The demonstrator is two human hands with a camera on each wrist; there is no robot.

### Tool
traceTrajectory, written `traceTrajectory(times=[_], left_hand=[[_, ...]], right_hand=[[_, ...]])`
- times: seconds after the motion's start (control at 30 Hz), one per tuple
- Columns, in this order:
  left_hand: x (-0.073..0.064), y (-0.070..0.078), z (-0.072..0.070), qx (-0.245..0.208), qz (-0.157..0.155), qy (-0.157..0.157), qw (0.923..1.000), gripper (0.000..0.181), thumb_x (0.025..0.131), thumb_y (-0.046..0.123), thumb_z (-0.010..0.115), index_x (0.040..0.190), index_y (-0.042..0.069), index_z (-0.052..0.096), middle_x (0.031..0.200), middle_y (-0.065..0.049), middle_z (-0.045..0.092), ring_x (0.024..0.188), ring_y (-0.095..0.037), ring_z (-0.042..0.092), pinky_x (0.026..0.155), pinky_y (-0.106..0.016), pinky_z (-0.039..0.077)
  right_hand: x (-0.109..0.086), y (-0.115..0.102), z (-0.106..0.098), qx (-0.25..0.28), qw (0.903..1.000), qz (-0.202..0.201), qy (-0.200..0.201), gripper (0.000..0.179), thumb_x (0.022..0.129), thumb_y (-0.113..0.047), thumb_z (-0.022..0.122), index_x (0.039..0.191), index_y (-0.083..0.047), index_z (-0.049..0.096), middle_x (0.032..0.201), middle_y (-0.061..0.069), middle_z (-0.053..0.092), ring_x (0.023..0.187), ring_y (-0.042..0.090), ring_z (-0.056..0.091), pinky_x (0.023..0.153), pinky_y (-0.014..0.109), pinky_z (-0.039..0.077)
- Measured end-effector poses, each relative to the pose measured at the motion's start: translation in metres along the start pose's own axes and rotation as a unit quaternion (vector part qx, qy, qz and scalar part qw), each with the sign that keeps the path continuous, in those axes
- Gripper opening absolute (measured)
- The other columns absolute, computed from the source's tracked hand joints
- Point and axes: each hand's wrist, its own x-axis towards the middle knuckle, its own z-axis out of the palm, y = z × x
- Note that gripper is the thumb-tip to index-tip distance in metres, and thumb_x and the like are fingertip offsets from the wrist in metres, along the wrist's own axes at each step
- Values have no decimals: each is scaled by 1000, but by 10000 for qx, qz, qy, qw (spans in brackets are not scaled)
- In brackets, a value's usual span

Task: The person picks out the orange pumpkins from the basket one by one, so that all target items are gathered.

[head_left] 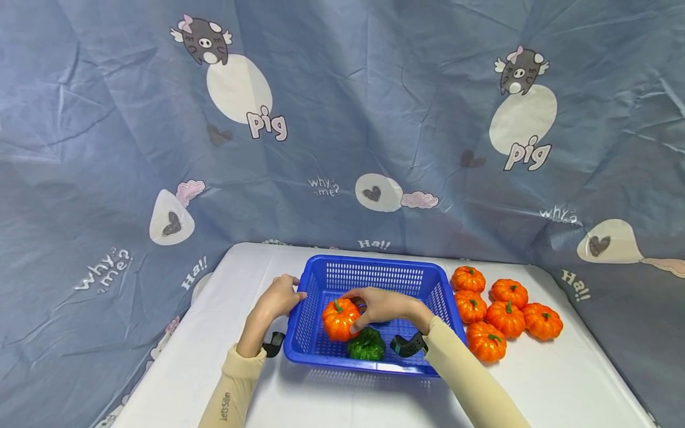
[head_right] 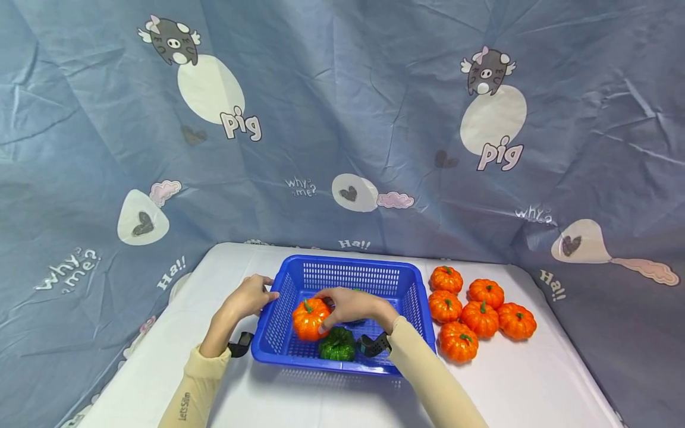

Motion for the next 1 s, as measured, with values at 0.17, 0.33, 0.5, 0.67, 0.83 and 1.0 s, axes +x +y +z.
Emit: traceTrajectory(times=[0.17, 0.33, 0.5, 0.67, 0.83, 1.0], left_hand=[[0, 1, 1, 24, -16, 6, 10000, 44, 93, 10, 62, 128, -14, 52, 75, -15, 66, 55, -18, 65, 52, -31, 57], [0, 1, 1, 17, -12, 3, 10000, 44, 93, 10, 62, 129, -14, 51, 75, -15, 66, 55, -17, 65, 51, -30, 56], [0, 2, 1, 26, -50, 1, 10000, 45, 93, 10, 62, 129, -15, 50, 79, -17, 67, 58, -18, 66, 54, -33, 58], [0, 1, 2, 34, -89, 9, 10000, 47, 92, 10, 63, 130, -15, 50, 82, -19, 67, 58, -18, 66, 54, -32, 58], [-1, 1, 0, -4, -46, 27, 10000, 47, 92, 10, 63, 129, -16, 50, 85, -21, 68, 59, -19, 66, 53, -32, 58], [-1, 2, 0, -1, -40, 12, 10000, 47, 92, 9, 63, 129, -16, 50, 84, -21, 68, 59, -19, 66, 53, -32, 58]], right_hand=[[-25, 6, -12, 155, 9994, -131, 277, 68, 78, -19, 80, 138, -13, 49, 128, 5, 57, 112, 21, 57, 94, 36, 53], [-53, 17, -23, 330, 9978, -171, 556, 70, 79, -23, 79, 140, -12, 47, 133, 9, 54, 118, 28, 55, 94, 37, 53], [-84, 29, -33, 707, 9947, -125, 742, 74, 81, -21, 77, 144, -8, 41, 141, 14, 48, 131, 39, 46, 97, 41, 52], [-116, 44, -42, 674, 9922, 13, 1050, 78, 82, -25, 77, 146, -8, 37, 141, 16, 47, 131, 39, 46, 101, 45, 48], [-150, 61, -51, 409, 9863, 248, 1580, 78, 81, -32, 77, 146, -11, 39, 141, 15, 49, 130, 36, 48, 102, 44, 48], [-186, 78, -60, 506, 9800, 227, 1913, 77, 84, -26, 75, 145, -1, 35, 141, 22, 49, 131, 42, 45, 98, 25, 50]])
